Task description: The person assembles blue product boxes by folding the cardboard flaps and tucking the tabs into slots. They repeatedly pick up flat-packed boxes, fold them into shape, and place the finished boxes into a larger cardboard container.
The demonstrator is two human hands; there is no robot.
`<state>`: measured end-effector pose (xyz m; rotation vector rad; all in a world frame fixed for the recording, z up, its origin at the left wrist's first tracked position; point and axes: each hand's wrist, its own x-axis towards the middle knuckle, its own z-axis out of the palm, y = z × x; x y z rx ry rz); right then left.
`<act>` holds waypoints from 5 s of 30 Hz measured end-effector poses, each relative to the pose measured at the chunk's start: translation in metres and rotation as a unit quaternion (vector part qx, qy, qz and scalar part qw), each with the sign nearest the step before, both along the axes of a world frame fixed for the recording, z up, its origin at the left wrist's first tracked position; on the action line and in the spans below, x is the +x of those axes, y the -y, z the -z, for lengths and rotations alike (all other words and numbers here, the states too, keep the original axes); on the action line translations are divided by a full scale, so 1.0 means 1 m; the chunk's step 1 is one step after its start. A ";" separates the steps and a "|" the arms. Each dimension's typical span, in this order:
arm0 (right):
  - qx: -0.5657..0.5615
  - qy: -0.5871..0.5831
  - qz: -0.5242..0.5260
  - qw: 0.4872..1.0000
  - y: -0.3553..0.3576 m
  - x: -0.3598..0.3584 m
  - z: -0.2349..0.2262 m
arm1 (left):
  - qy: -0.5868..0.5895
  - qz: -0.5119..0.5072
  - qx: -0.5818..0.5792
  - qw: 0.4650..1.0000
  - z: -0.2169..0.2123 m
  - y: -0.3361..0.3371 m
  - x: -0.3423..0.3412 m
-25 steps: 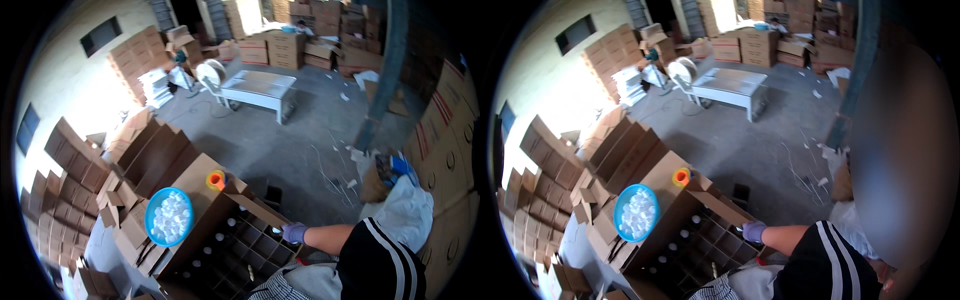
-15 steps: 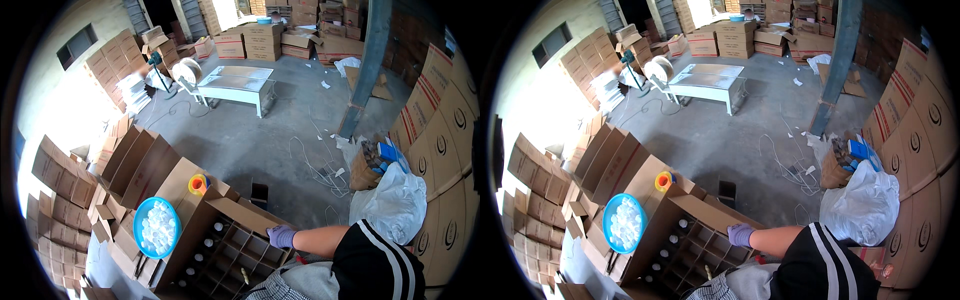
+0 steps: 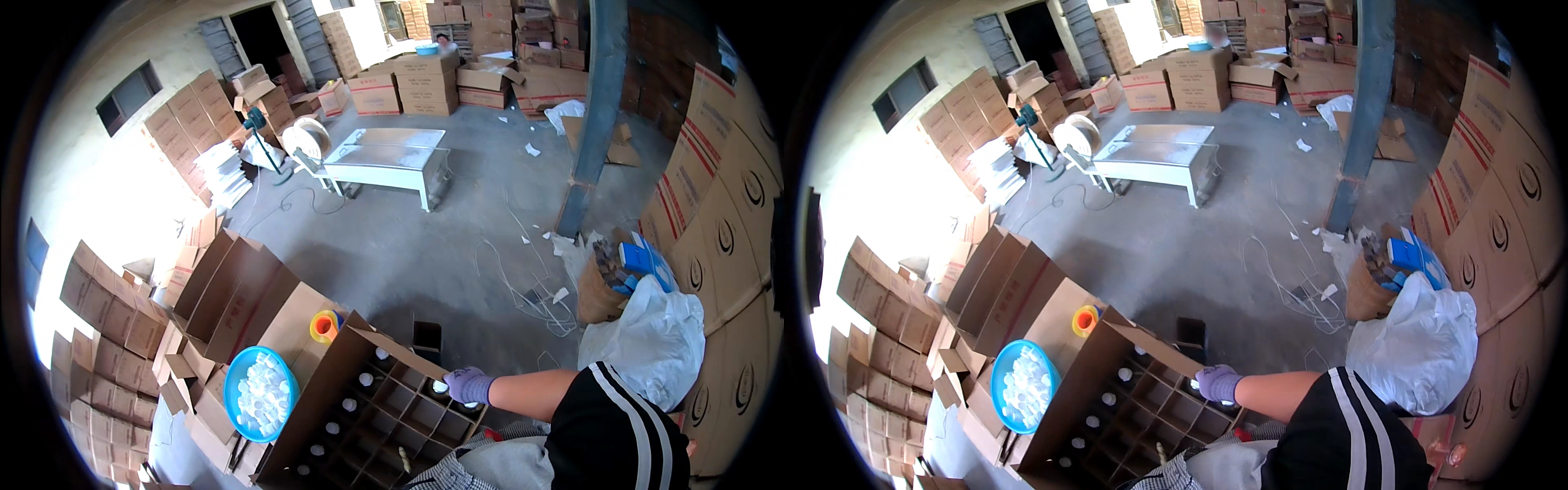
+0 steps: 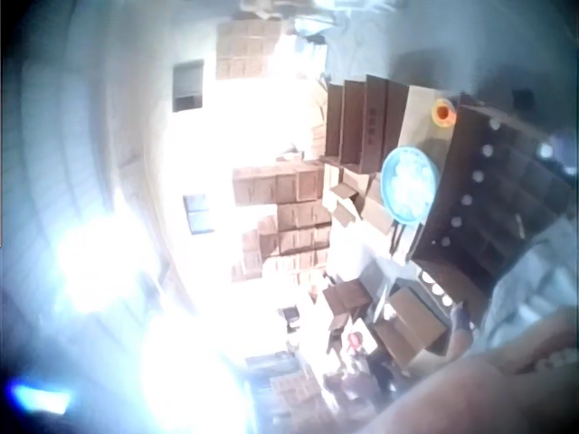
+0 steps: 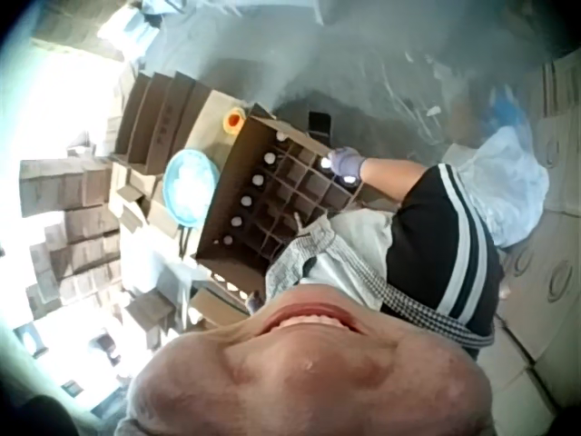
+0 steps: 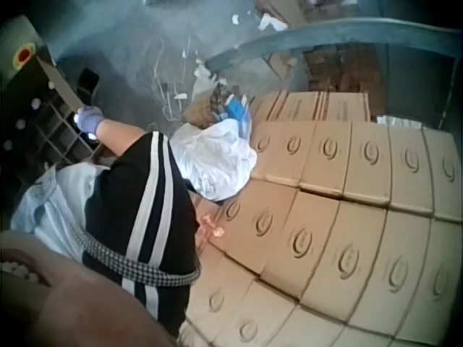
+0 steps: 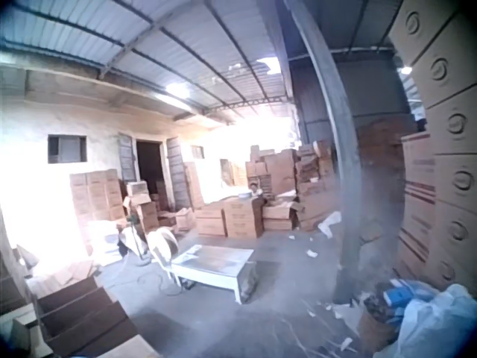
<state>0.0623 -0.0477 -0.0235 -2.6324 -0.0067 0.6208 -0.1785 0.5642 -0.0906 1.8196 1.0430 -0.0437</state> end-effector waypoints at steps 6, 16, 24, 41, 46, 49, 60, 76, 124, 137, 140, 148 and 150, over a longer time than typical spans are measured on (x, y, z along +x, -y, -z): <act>-0.017 0.000 -0.063 0.998 -0.008 0.014 0.012 | -0.003 -0.020 -0.006 1.000 0.003 0.004 0.008; 0.026 -0.024 -0.045 0.998 0.004 0.005 0.011 | -0.006 -0.096 -0.003 0.995 0.027 -0.011 -0.039; 0.011 0.011 -0.039 0.999 -0.016 -0.009 0.020 | 0.015 -0.199 -0.087 0.976 -0.002 0.015 -0.044; 0.004 0.010 0.020 1.000 -0.006 0.003 0.005 | -0.167 0.012 0.206 0.964 -0.009 -0.011 -0.047; -0.005 0.014 0.071 0.997 -0.007 -0.007 0.035 | -0.076 0.395 0.548 0.734 0.042 -0.077 -0.061; 0.000 0.079 0.070 0.994 -0.023 -0.036 0.024 | -0.045 0.264 0.358 0.894 0.071 -0.093 -0.076; 0.003 0.094 0.139 0.986 0.009 -0.074 0.047 | 0.073 0.177 0.061 0.980 0.066 -0.065 -0.060; 0.324 0.059 0.347 0.878 0.119 -0.123 0.151 | -0.158 0.198 0.540 0.803 -0.073 0.069 -0.010; 0.011 -0.208 -0.027 0.978 0.054 -0.490 0.525 | 0.428 -0.611 -0.070 -0.663 0.132 0.266 -0.018; 0.022 -0.335 -0.035 0.941 0.022 -0.465 0.598 | 0.260 -0.614 -0.025 -0.745 0.266 0.326 0.026; 0.063 -0.367 0.124 0.920 0.032 -0.436 0.588 | 0.178 -0.600 -0.096 -0.774 0.317 0.295 0.004; 0.028 -0.317 0.111 0.941 0.103 -0.315 0.654 | -0.153 -0.643 -0.110 -0.742 0.371 0.278 0.009; 0.026 -0.298 0.095 0.950 0.124 -0.272 0.686 | -0.229 -0.657 -0.120 -0.708 0.395 0.274 0.012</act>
